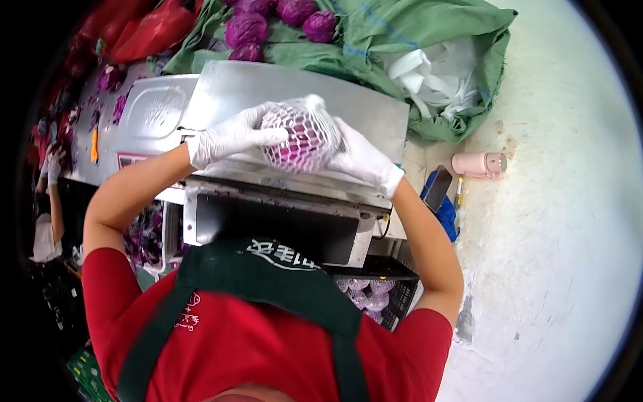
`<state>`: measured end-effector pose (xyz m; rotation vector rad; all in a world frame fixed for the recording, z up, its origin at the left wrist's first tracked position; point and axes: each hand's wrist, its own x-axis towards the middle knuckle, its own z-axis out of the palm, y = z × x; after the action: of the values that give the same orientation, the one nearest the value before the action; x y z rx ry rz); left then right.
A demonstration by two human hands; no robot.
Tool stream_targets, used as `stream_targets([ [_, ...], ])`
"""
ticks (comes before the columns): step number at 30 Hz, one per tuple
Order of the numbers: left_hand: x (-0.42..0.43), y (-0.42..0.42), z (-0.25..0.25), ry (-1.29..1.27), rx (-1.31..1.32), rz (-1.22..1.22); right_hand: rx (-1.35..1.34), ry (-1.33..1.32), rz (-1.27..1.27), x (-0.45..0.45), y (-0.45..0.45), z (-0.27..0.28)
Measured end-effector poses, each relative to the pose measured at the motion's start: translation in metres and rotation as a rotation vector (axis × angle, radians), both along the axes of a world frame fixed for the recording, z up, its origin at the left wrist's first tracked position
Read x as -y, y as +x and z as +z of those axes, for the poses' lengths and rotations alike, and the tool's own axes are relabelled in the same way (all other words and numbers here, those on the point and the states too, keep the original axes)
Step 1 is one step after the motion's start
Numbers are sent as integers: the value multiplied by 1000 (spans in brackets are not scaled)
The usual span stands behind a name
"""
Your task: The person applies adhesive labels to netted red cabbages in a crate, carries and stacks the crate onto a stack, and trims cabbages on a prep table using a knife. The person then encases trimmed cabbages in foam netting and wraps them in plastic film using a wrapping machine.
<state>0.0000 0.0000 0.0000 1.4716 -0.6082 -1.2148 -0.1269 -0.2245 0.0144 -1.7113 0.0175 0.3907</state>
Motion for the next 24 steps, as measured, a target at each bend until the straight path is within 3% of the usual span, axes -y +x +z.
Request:
stream_targets([
  [2, -10, -23, 17, 166, -204, -40, -63, 84, 69, -14, -21, 7],
  [3, -29, -41, 31, 249, -240, -180, -32, 181, 85, -29, -47, 8],
  [5, -44, -78, 42, 292, -457, -119, -411, 378, 79, -41, -79, 16],
  [7, -57, -104, 28, 297, -620, -166, -639, 678, -21, -51, -119, -6],
  [9, -66, -130, -9, 179, -758, -208, -579, 615, 71, -60, -143, -32],
  [10, -70, -131, -4, 317, -773, -185, -548, 583, 114, -66, -153, -44],
  [11, -70, -143, -26, 371, -982, -52, -850, 844, -129, -74, -161, -52],
  [12, -72, -144, -52, 372, -1002, -89, -691, 783, 9, -70, -174, -90],
  [13, -74, -140, -67, 378, -1019, -124, -764, 882, -46, -69, -178, -126],
  [15, -81, -147, -83, 238, -1093, -58, -753, 753, -92, -75, -177, -97],
  [17, -92, -155, -50, 219, -735, 58, -597, 886, -107, -92, -183, -99],
  [18, -113, -160, -63, 247, -156, 61, -611, 832, -242, -93, -190, -90],
  [20, -139, -170, -23, 320, 326, 65, -622, 774, -375, -98, -207, -74],
  [21, -160, -175, -46, 177, 770, 133, -416, 656, -474, -103, -217, -70],
  [22, -170, -179, -46, 112, 856, 189, -210, 539, -565, -108, -227, -68],
  [23, -174, -181, -45, 45, 944, 242, -209, 545, -564, -110, -238, -75],
  [24, -172, -182, -46, 47, 946, 239, -109, 181, -506, -112, -247, -83],
])
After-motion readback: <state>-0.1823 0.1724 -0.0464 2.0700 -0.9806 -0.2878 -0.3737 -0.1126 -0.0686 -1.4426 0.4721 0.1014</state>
